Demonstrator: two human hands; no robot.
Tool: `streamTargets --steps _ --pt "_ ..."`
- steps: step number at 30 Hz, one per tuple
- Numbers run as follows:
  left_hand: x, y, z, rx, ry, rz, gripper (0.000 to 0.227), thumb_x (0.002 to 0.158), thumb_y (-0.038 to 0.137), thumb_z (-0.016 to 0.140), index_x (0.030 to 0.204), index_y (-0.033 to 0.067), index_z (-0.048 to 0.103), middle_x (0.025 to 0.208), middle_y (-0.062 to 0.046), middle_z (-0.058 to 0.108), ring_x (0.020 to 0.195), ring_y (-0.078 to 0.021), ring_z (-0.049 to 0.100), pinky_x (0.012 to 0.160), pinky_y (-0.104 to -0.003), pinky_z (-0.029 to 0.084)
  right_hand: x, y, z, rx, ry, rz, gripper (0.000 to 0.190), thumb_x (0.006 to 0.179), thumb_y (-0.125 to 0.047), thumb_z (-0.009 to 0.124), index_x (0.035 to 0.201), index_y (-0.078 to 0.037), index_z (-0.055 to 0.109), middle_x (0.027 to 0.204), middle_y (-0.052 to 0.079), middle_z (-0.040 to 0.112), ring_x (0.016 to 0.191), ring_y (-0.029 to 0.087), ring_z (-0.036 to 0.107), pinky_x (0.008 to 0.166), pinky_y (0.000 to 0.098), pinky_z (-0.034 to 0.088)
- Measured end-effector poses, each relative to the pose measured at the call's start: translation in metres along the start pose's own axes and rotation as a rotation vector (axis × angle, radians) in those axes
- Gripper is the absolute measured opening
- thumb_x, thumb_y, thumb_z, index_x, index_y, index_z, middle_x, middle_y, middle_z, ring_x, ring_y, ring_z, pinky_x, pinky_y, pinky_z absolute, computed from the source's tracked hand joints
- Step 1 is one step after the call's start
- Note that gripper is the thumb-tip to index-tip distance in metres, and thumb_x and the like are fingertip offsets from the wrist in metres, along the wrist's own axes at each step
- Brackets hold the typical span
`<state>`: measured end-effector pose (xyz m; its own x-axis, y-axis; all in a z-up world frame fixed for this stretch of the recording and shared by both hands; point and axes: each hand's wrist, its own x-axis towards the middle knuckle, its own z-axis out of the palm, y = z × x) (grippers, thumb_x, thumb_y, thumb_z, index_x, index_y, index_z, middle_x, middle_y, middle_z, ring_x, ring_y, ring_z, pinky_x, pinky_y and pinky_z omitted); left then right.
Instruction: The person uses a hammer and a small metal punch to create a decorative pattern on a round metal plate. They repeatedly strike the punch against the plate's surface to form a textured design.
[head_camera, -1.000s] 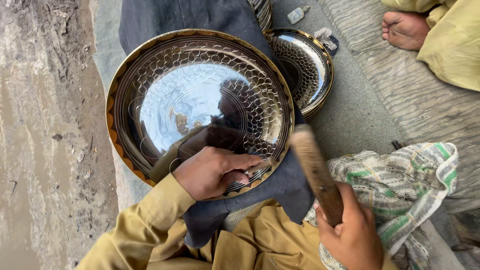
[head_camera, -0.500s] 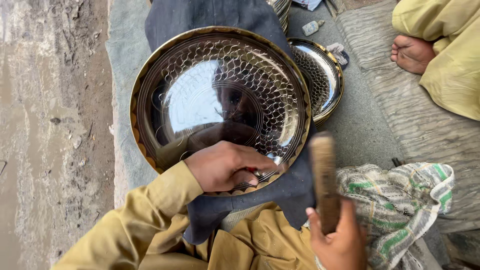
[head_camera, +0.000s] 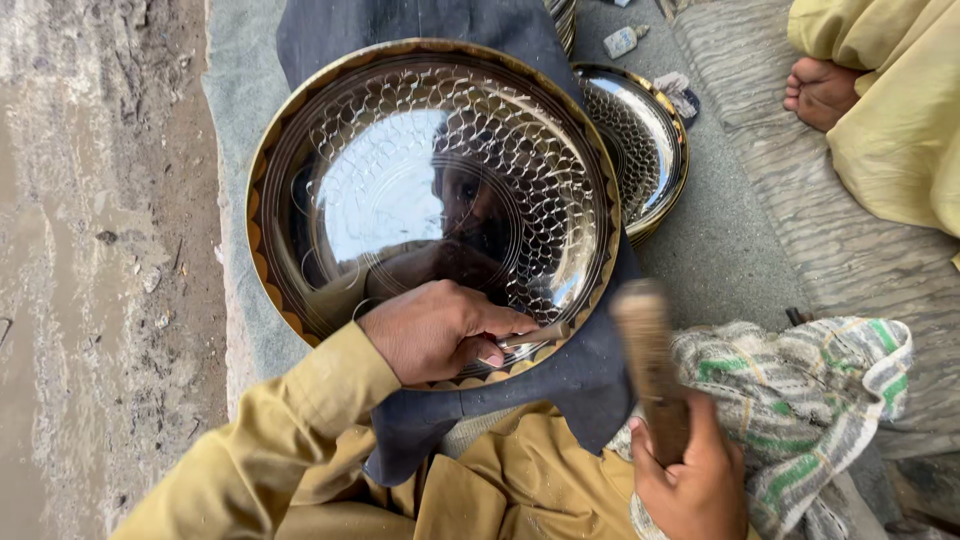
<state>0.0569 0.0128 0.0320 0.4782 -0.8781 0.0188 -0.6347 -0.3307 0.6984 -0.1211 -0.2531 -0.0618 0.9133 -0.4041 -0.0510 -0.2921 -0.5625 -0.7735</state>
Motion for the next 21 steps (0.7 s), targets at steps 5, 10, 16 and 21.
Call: streamTargets --steps 5,10,16,21 --pt "-0.014 0.015 0.008 0.032 0.124 -0.208 0.048 0.083 0.012 0.076 0.131 0.0095 0.068 0.1 -0.013 0.075 0.088 -0.0334 0.071 0.079 -0.046 0.055 0.031 -0.012 -0.021 -0.107 -0.276 -0.03 0.048 0.078 -0.016 0.08 0.12 -0.01 0.057 0.074 0.016 0.071 0.063 0.031 0.076 0.059 0.0436 0.058" --pt "-0.029 0.023 0.026 0.079 0.449 -0.349 0.043 0.084 0.012 0.079 0.126 0.0052 0.068 0.094 -0.016 0.075 0.083 -0.0333 0.071 0.074 -0.043 0.056 0.089 -0.067 -0.048 -0.19 -0.523 -0.284 0.046 0.074 -0.011 0.073 0.118 -0.013 0.057 0.071 0.02 0.073 0.072 0.038 0.078 0.059 0.0457 0.056" --pt "-0.033 0.033 0.057 -0.092 0.819 -0.529 0.044 0.085 0.005 0.076 0.128 0.0023 0.064 0.1 -0.013 0.078 0.085 -0.0204 0.079 0.073 -0.031 0.061 0.146 -0.17 -0.064 -0.536 -0.713 -0.545 0.06 0.071 -0.011 0.073 0.128 -0.019 0.06 0.08 0.021 0.074 0.084 0.041 0.073 0.074 0.0504 0.057" --pt "-0.031 0.041 0.078 -0.18 1.029 -0.705 0.046 0.086 0.005 0.076 0.129 0.0024 0.061 0.097 -0.007 0.079 0.083 -0.013 0.078 0.074 -0.027 0.061 0.159 -0.238 -0.05 -0.824 -0.811 -0.777 0.044 0.07 -0.009 0.073 0.113 -0.016 0.069 0.089 0.017 0.074 0.093 0.038 0.072 0.082 0.0496 0.057"
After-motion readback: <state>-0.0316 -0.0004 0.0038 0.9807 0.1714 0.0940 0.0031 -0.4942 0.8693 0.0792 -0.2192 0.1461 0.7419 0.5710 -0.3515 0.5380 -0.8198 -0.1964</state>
